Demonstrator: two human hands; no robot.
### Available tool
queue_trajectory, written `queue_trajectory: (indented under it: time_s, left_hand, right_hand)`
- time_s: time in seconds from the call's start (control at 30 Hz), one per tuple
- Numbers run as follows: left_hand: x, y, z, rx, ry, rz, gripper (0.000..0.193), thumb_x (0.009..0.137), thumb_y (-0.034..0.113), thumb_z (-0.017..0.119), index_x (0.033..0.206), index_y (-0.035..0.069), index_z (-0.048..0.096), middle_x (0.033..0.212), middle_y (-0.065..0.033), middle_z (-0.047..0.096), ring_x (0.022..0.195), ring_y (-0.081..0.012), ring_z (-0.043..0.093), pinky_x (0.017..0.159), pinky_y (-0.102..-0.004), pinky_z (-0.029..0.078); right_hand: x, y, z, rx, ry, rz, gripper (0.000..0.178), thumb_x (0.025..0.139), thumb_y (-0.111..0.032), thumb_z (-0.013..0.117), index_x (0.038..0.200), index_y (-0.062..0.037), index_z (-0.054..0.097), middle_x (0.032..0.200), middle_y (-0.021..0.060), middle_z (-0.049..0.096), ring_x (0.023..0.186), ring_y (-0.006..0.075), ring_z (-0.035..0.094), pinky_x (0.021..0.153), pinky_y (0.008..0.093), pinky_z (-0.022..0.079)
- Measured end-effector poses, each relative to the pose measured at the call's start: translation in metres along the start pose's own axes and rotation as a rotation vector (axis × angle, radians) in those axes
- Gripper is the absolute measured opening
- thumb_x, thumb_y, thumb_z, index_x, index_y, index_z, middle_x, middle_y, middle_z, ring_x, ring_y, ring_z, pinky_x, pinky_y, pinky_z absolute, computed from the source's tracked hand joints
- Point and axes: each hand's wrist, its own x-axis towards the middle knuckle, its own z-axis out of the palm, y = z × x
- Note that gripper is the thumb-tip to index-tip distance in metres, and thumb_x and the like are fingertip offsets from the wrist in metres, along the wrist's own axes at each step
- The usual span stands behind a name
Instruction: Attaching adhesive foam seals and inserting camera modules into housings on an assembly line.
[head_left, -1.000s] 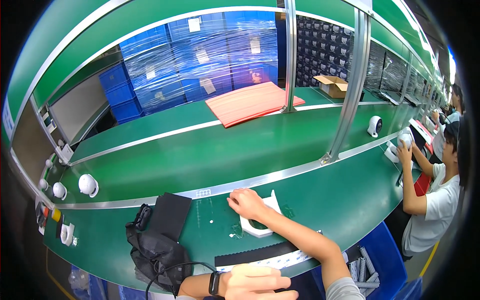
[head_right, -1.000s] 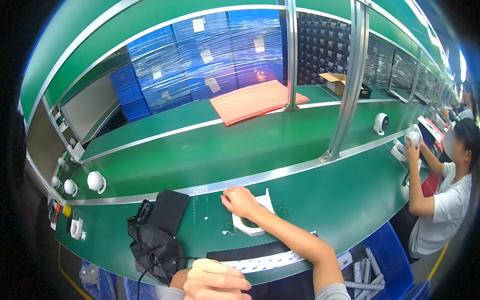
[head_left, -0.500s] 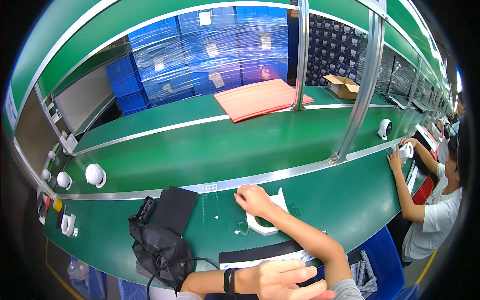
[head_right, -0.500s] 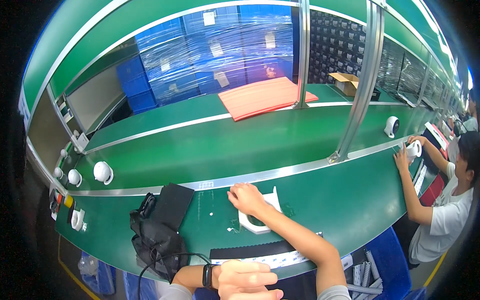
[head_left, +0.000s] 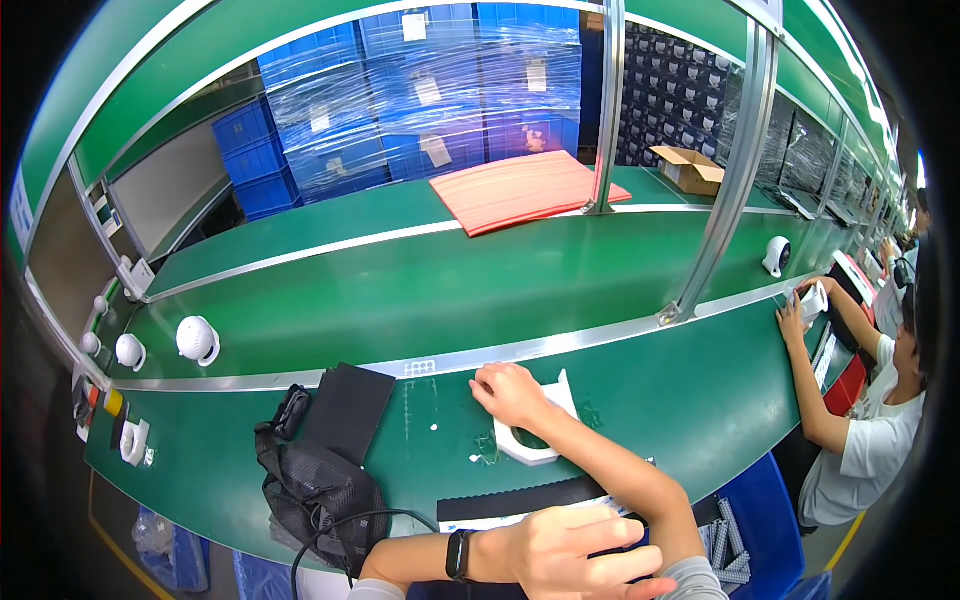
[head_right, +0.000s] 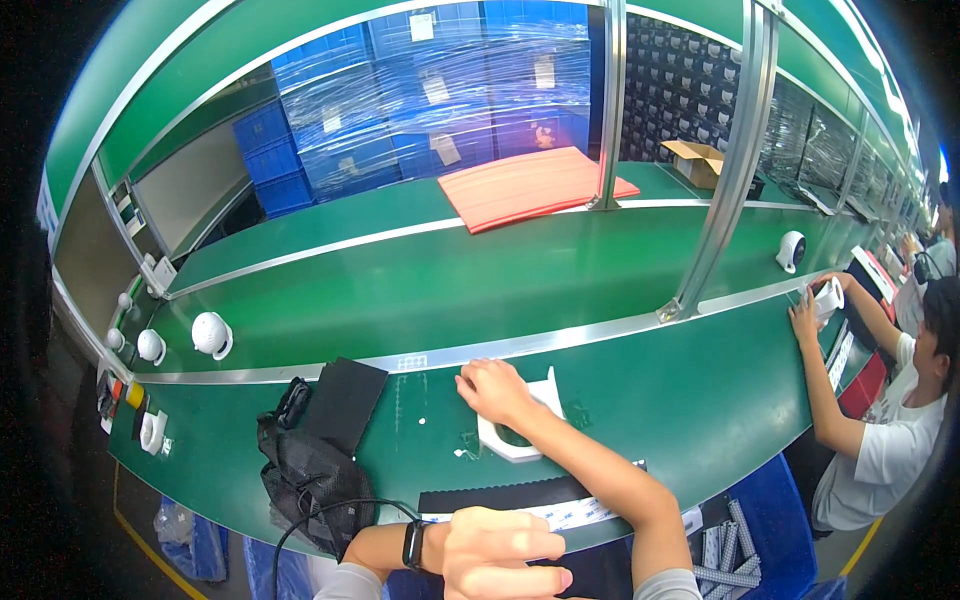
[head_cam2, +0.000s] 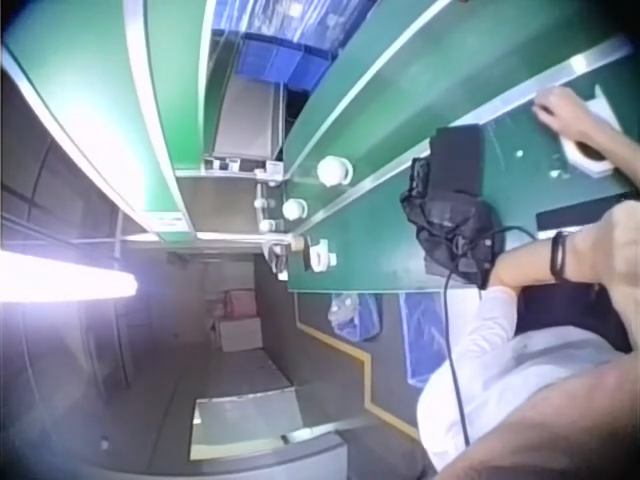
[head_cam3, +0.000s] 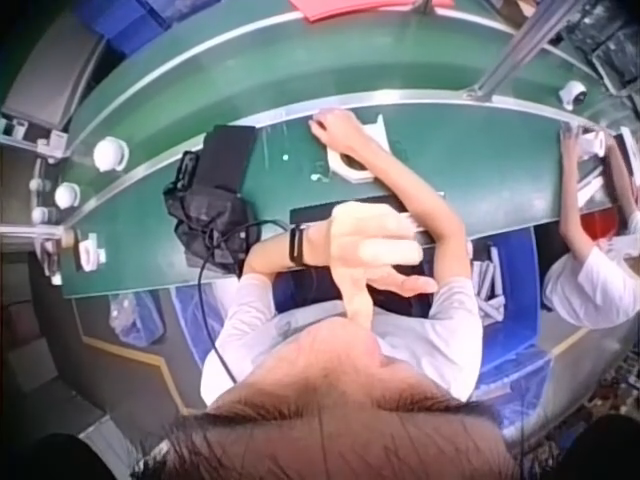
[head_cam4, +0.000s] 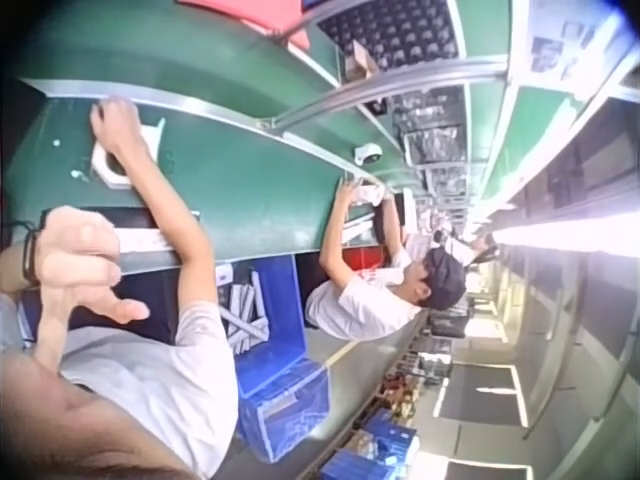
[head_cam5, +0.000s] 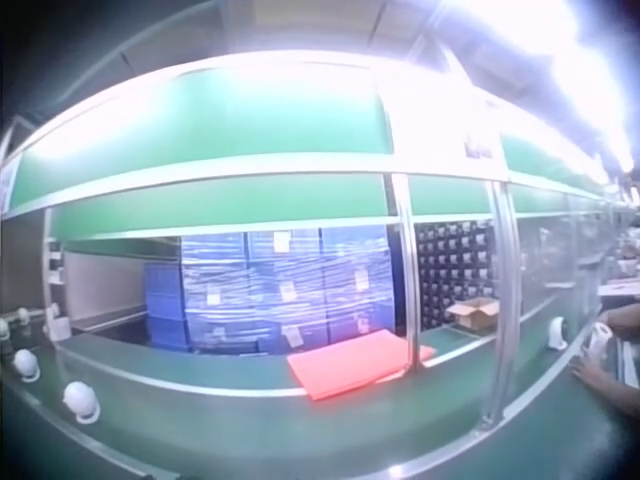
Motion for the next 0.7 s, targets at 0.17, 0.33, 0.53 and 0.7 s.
queue_trajectory:
  time_s: [0.17,0.33,0.53,0.7]
  left_hand:
    - [-0.004,0.006,0.007,-0.069,0.028,0.005,0.045,0.105,0.054,0.056,0.126,0.020,0.078,0.102,-0.0079,0.063,0.073,-0.0267,0.063,0.055,-0.0381,0.055]
    - [-0.003,0.002,0.023,-0.009,0.241,0.039,0.033,0.100,0.047,0.066,0.127,0.030,0.076,0.099,-0.0064,0.062,0.073,-0.0254,0.063,0.054,-0.0344,0.054]
    - [0.004,0.001,0.004,0.019,0.073,-0.014,0.042,0.097,0.036,0.073,0.138,0.040,0.068,0.095,-0.0061,0.060,0.073,-0.0255,0.062,0.054,-0.0337,0.054]
    - [0.003,0.003,0.000,0.024,0.148,-0.024,0.055,0.093,0.033,0.077,0.145,0.038,0.061,0.112,-0.0091,0.053,0.083,-0.0296,0.063,0.056,-0.0355,0.051]
  right_hand:
    - [0.002,-0.004,-0.006,-0.033,-0.098,0.061,0.028,0.099,-0.024,0.062,0.086,-0.0005,0.071,0.091,0.0187,0.072,0.093,0.0402,0.069,0.085,0.0517,0.054]
    - [0.001,-0.002,-0.003,-0.016,-0.082,0.062,0.028,0.099,-0.024,0.062,0.086,-0.0004,0.070,0.091,0.0191,0.072,0.092,0.0406,0.069,0.085,0.0523,0.054]
    - [0.002,0.000,0.000,-0.008,-0.056,0.036,0.027,0.097,-0.022,0.063,0.083,-0.0002,0.068,0.087,0.0189,0.071,0.088,0.0410,0.068,0.080,0.0523,0.053]
    - [0.000,0.002,0.002,-0.007,-0.022,0.018,0.026,0.097,-0.020,0.064,0.081,-0.0001,0.067,0.084,0.0183,0.070,0.085,0.0406,0.067,0.078,0.0517,0.053]
